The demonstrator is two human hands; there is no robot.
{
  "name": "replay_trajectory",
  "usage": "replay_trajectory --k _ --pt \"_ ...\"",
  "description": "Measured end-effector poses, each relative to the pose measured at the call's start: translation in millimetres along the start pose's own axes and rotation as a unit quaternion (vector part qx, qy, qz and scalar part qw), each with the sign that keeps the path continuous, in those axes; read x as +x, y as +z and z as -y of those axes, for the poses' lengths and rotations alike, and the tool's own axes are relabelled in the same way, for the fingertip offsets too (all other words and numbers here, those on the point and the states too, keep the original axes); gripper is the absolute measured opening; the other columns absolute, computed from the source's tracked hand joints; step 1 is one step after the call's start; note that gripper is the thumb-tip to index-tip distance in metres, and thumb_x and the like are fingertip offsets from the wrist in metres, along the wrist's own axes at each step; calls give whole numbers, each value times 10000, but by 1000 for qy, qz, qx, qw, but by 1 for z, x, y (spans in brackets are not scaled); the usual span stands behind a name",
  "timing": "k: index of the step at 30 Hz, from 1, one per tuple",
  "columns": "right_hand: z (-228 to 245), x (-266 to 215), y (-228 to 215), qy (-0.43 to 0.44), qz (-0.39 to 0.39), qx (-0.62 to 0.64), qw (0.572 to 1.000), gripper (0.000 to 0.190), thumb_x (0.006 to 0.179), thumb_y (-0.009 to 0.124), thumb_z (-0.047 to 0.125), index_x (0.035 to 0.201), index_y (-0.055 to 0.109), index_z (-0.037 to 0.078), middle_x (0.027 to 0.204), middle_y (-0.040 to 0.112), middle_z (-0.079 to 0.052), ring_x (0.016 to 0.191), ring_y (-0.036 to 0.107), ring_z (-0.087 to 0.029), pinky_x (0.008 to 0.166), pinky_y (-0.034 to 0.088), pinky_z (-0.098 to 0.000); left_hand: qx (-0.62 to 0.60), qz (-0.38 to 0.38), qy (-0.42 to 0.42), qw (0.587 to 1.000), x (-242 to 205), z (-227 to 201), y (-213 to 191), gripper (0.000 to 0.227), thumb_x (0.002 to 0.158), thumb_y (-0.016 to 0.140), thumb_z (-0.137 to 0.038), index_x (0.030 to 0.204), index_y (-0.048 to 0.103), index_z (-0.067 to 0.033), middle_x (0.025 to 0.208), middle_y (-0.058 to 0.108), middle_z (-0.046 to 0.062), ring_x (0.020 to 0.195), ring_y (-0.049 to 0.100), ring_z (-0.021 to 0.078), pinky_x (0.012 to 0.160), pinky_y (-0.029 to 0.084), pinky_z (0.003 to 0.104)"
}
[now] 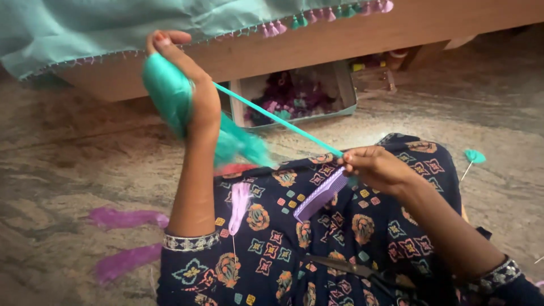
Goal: The recorder is crafting tassels from strips of fabric and thread, combing them and tying them into bundles.
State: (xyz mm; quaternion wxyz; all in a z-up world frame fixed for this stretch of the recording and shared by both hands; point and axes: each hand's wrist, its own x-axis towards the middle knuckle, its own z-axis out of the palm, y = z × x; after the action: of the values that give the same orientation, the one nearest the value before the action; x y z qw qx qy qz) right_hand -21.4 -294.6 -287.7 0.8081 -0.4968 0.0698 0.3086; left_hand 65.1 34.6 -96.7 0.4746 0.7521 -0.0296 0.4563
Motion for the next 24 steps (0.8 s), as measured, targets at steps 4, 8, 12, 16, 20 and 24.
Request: replay_trajectory --k 4,8,12,16,20,24 --pt "-29 11 -51 -9 -2 4 1000 132 976 668 45 984 712 -79 825 639 -64 765 553 -147 750 469 -272 -8 3 10 1000 -3 7 -3 385 1185 346 -286 1050 606 -35 916 636 67 872 616 187 830 511 336" --pt "-44 17 -69 -47 -74 32 996 120 945 652 74 940 679 -43 851 667 -72 786 580 -158 751 480 -282 41 31 16 999 -14 -15 -2 361 1177 341 -265 1039 614 -72 857 641 87 804 646 209 756 497 367" --pt "-26 3 -42 -32 -217 -218 951 156 931 688 95 1062 717 14 978 759 -106 912 692 -188 888 544 -341 96 145 -15 985 -35 -33 9 317 1133 358 -256 1037 626 -117 618 573 107 581 636 253 563 438 414" --pt "29 -20 34 -105 -260 -518 808 346 915 692 156 1260 717 141 1258 727 -83 954 753 -224 926 568 -362 61 214 39 974 -64 -31 28 262 1127 403 -256 1065 624 -128 612 625 98 582 705 239 540 490 394" --pt "70 -25 108 -302 -172 -406 845 344 978 625 184 1304 705 109 1241 753 -106 1129 703 -200 995 527 -345 33 222 92 970 -85 -42 41 224 1140 427 -241 1101 610 -117 762 691 109 678 728 249 596 525 388" --pt "61 -1 132 -283 -30 -245 927 324 1019 594 188 1291 677 33 1154 713 -44 1053 630 -115 933 490 -285 15 232 47 971 -86 -46 43 246 1132 407 -248 1098 604 -104 807 700 104 684 715 249 603 524 383"
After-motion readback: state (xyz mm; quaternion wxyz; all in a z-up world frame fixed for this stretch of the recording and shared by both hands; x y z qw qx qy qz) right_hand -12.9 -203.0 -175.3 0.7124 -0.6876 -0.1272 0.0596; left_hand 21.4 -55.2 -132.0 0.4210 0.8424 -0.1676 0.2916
